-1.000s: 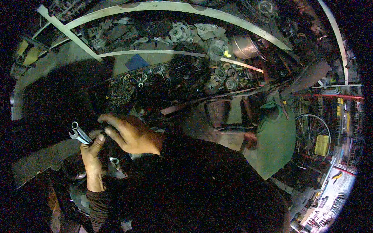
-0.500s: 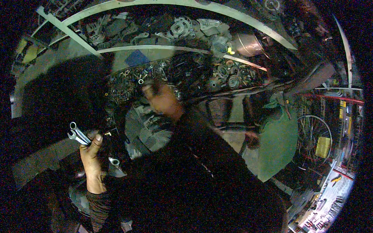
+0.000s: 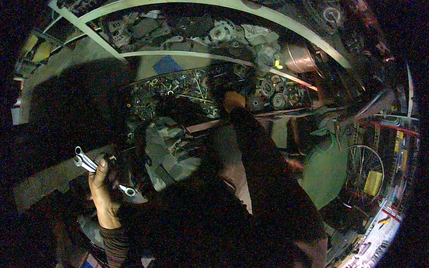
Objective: The person selects wrenches and a screwdriver from a workbench, then walks to a vehicle with an open hood. They use the screwdriver and wrench to loosen and remove a bolt from the engine area, then reinsert and tighten the bolt before placing the tools on the vehicle's surface.
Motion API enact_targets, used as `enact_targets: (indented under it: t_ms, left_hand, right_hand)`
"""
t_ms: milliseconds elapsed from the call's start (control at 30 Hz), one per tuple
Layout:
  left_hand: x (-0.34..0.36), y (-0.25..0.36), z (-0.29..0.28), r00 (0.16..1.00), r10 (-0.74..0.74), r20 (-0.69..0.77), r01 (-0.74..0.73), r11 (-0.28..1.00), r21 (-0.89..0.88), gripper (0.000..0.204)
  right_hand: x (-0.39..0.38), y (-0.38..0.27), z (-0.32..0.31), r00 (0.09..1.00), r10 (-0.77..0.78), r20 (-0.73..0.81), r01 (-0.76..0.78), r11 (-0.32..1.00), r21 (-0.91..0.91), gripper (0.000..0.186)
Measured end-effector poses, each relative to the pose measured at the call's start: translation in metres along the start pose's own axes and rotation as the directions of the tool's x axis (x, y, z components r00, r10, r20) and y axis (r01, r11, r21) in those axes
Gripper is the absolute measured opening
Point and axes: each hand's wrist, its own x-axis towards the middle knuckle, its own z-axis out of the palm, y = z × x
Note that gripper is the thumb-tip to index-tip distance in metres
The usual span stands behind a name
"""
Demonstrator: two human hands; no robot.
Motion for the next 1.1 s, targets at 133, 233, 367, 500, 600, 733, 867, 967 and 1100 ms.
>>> enact_targets:
  t_ms: [133,233,367,500,600,733,867,967,1100]
  left_hand:
    - [0.007,0.006,0.006,0.996,-0.03,0.085,0.038,0.995,-0.094,0.036]
    - [0.006,0.006,-0.002,0.985,-0.134,0.111,0.159,0.95,-0.267,0.034]
    - [0.009,0.017,0.001,0.948,-0.166,0.272,0.286,0.82,-0.496,0.032]
    - [0.006,0.029,-0.002,0.931,-0.17,0.322,0.336,0.742,-0.58,0.025]
    - [0.007,0.034,-0.009,0.921,-0.142,0.364,0.351,0.709,-0.611,0.026]
    - [-0.003,0.047,-0.012,0.945,-0.151,0.289,0.31,0.693,-0.651,0.026]
    - [-0.006,0.06,-0.025,0.97,-0.094,0.225,0.217,0.757,-0.616,0.021]
    - [-0.014,0.082,-0.031,0.985,-0.099,0.144,0.163,0.818,-0.552,0.02]
    - [-0.018,0.097,-0.032,0.997,-0.057,0.051,0.075,0.877,-0.474,0.02]
  right_hand:
    - [-0.032,0.018,-0.029,0.991,-0.083,-0.106,0.084,0.996,0.002,0.03]
    - [-0.031,0.004,-0.026,0.976,-0.185,-0.114,0.175,0.981,-0.086,0.03]
    - [-0.027,0.012,-0.028,0.986,-0.122,-0.11,0.126,0.992,0.031,0.028]
    - [-0.063,-0.05,-0.071,0.955,-0.205,-0.214,0.296,0.661,0.689,0.026]
    - [-0.164,-0.143,-0.155,0.876,-0.455,-0.157,0.162,-0.028,0.986,0.029]
    - [-0.264,-0.227,-0.263,0.507,-0.854,-0.117,-0.12,-0.205,0.971,0.034]
    - [-0.306,-0.279,-0.315,0.277,-0.935,-0.222,0.56,-0.031,0.828,0.032]
    - [-0.319,-0.301,-0.331,0.107,-0.954,-0.279,0.807,-0.081,0.585,0.034]
    - [-0.324,-0.314,-0.35,0.339,-0.922,0.187,0.686,0.378,0.622,0.043]
